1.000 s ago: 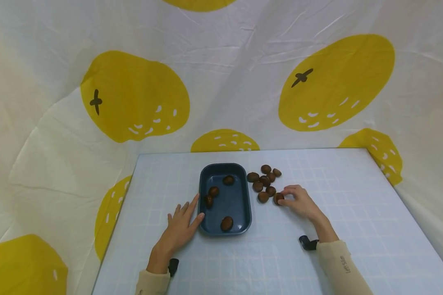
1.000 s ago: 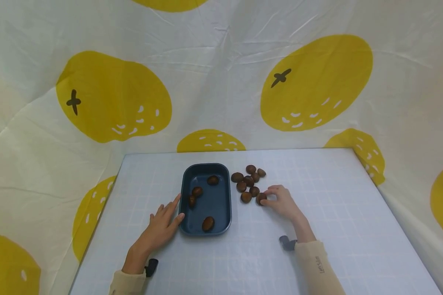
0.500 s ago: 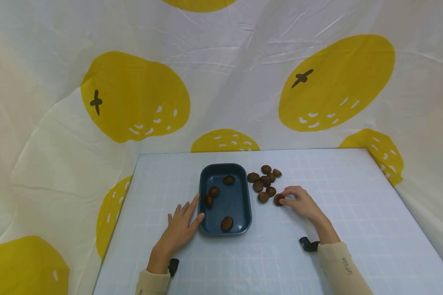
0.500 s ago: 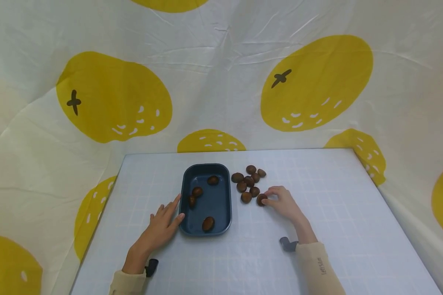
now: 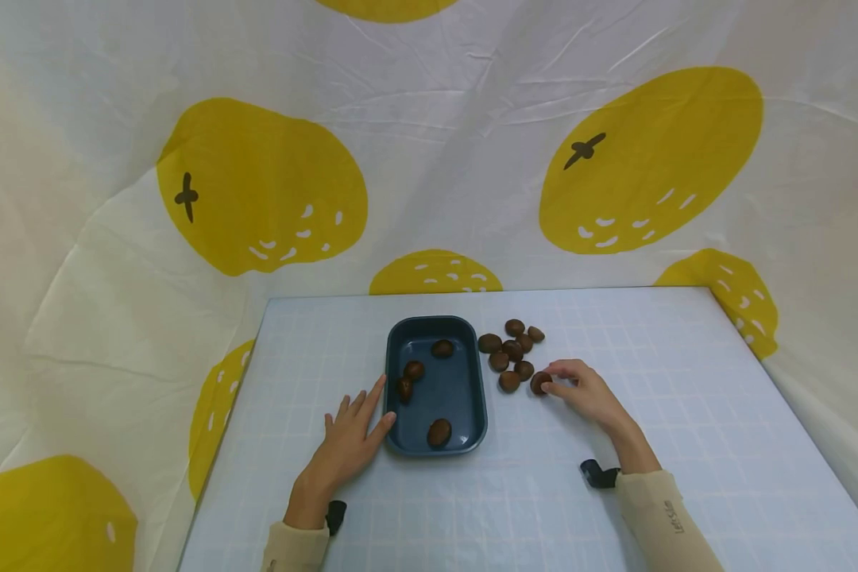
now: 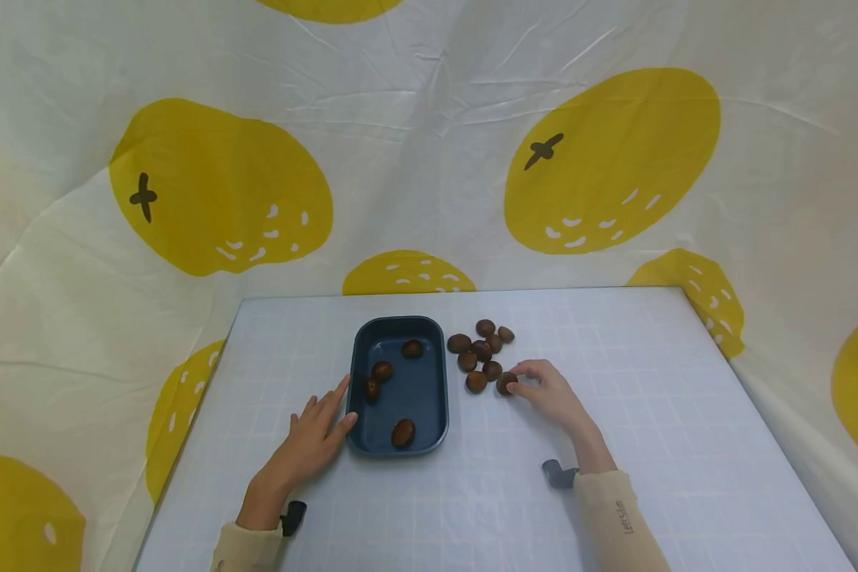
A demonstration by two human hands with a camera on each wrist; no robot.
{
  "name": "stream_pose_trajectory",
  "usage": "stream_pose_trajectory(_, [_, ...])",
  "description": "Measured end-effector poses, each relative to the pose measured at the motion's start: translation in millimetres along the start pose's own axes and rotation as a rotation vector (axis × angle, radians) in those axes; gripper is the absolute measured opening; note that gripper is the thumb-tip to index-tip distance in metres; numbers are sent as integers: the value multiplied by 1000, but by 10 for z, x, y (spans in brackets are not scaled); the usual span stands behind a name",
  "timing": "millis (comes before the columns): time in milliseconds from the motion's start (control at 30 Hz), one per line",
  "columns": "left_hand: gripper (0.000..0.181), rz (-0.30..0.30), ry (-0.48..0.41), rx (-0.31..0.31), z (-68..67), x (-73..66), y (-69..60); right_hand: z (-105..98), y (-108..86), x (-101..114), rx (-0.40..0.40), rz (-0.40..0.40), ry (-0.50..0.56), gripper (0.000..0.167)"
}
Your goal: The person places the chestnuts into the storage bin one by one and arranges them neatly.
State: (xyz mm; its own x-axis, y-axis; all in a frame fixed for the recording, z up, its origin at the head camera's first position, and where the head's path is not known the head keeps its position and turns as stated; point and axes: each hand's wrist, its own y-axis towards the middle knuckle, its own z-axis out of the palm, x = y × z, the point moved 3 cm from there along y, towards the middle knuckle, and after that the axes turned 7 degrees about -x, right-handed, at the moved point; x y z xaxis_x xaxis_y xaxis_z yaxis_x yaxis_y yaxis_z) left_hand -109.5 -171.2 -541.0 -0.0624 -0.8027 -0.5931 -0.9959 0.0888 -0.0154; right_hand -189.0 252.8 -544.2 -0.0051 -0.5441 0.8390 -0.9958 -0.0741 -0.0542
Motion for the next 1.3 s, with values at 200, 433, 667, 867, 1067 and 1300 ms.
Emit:
stream_pose_trajectory(200, [68, 5, 5, -3, -3, -5, 7, 9, -1, 65, -9, -28, 31, 34])
stream_pose_trajectory(433, [68, -1, -4, 5, -10, -9, 10, 53, 8, 182, -1, -54, 65, 36])
stream_pose_trajectory(667, [68, 2, -8, 0, -14, -16, 7, 119, 36, 347, 19, -93, 98, 34])
stream_pose_trajectory(867, [68, 5, -12, -3, -12, -23, 8, 109, -44, 765, 32, -130, 100, 30])
stream_pose_trajectory(1067, [68, -2, -11, -1, -8, -14, 9, 218, 121, 664, 28, -177, 129, 28])
stream_pose_trajectory(1300, [69, -12, -3, 3, -7, -19, 10, 210, 65, 1096, 63, -217, 171, 28])
